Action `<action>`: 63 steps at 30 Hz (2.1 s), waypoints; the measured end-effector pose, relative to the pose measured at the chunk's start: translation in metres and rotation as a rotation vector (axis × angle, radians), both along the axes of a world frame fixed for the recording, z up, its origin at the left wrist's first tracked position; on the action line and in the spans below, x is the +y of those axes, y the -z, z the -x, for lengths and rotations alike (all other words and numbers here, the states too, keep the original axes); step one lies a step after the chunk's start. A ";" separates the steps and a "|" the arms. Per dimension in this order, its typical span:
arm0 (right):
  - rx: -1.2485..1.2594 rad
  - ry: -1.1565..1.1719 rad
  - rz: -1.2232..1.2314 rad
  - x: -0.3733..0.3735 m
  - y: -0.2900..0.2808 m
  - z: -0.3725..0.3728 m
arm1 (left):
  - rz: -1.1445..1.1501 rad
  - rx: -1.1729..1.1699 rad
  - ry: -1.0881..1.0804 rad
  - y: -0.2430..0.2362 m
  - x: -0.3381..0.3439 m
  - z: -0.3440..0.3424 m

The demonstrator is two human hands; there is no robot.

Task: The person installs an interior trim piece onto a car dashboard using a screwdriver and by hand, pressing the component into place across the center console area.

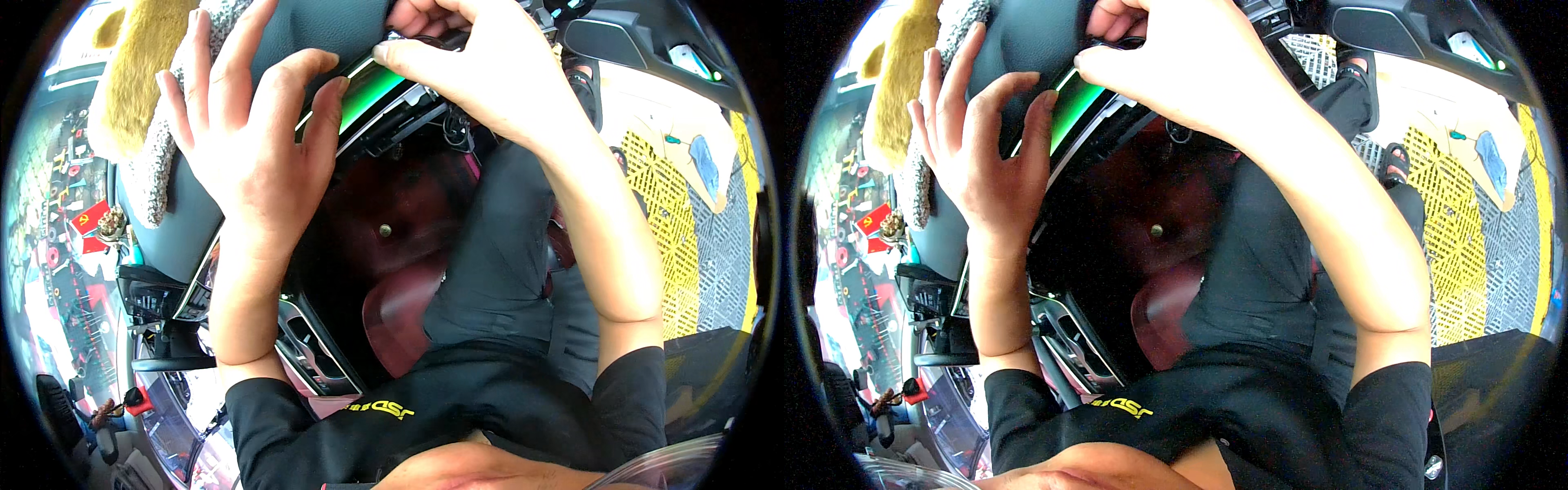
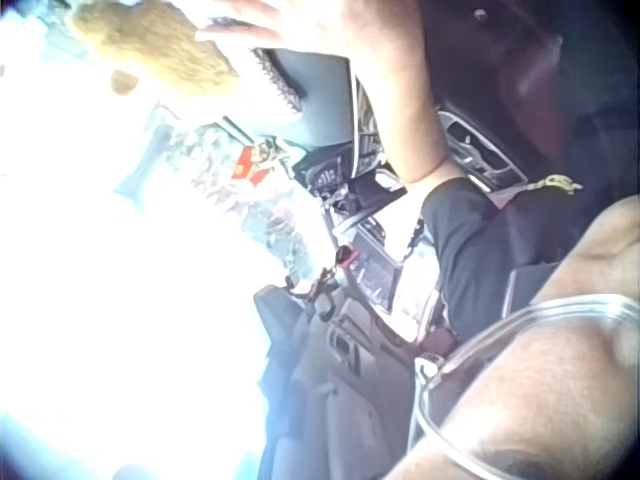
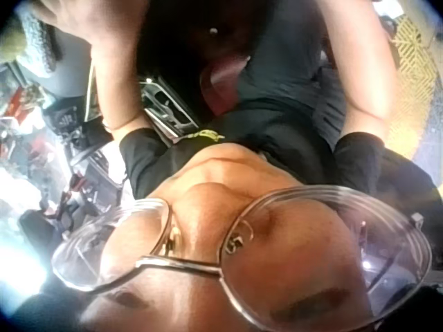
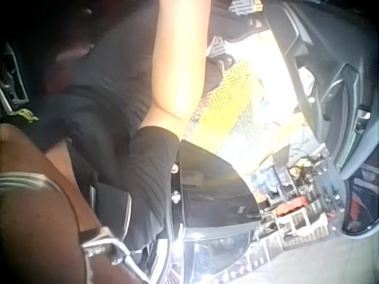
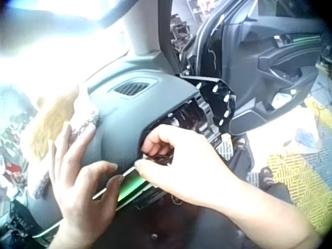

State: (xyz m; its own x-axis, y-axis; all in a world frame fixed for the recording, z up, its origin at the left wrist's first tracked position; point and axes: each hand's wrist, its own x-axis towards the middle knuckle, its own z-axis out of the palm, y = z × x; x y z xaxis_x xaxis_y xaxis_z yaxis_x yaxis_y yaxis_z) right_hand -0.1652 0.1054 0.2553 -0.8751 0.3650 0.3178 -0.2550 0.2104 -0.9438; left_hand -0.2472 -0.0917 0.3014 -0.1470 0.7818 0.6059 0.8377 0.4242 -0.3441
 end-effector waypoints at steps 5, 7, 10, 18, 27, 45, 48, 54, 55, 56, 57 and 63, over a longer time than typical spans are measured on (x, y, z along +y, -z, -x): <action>0.002 0.110 -0.067 -0.015 -0.011 -0.006 | -0.061 0.078 0.006 0.008 0.001 0.003; -0.005 0.084 0.001 -0.013 -0.005 0.001 | -0.002 0.197 -0.069 0.009 -0.004 -0.005; 0.010 0.097 -0.032 -0.013 -0.005 -0.005 | 0.091 0.178 -0.154 0.018 -0.010 -0.020; -0.028 -0.074 0.109 0.003 0.002 -0.004 | 0.136 0.047 -0.274 0.041 -0.011 -0.037; 0.294 0.366 -0.563 -0.002 0.039 -0.027 | 0.180 0.139 -0.233 0.040 -0.011 -0.028; 0.412 0.182 -0.505 0.026 0.009 0.015 | 0.227 0.223 -0.183 0.033 0.002 -0.017; 0.080 -0.008 -0.117 0.025 0.001 0.015 | 0.214 0.221 -0.183 0.035 0.003 -0.016; -0.174 -0.155 -0.363 0.043 -0.038 0.001 | 0.236 0.190 -0.164 0.030 0.012 -0.018; -0.201 -0.174 -0.383 0.047 -0.042 0.004 | 0.249 0.340 -0.091 0.031 0.012 -0.002; -0.175 -0.198 -0.401 0.047 -0.043 0.002 | 0.262 0.490 -0.027 0.032 0.006 0.024; -0.154 -0.222 -0.418 0.048 -0.042 0.003 | 0.263 0.552 0.015 0.033 0.004 0.034; 0.170 0.333 -0.361 0.042 0.036 -0.039 | 0.372 0.160 -0.135 0.003 0.038 -0.026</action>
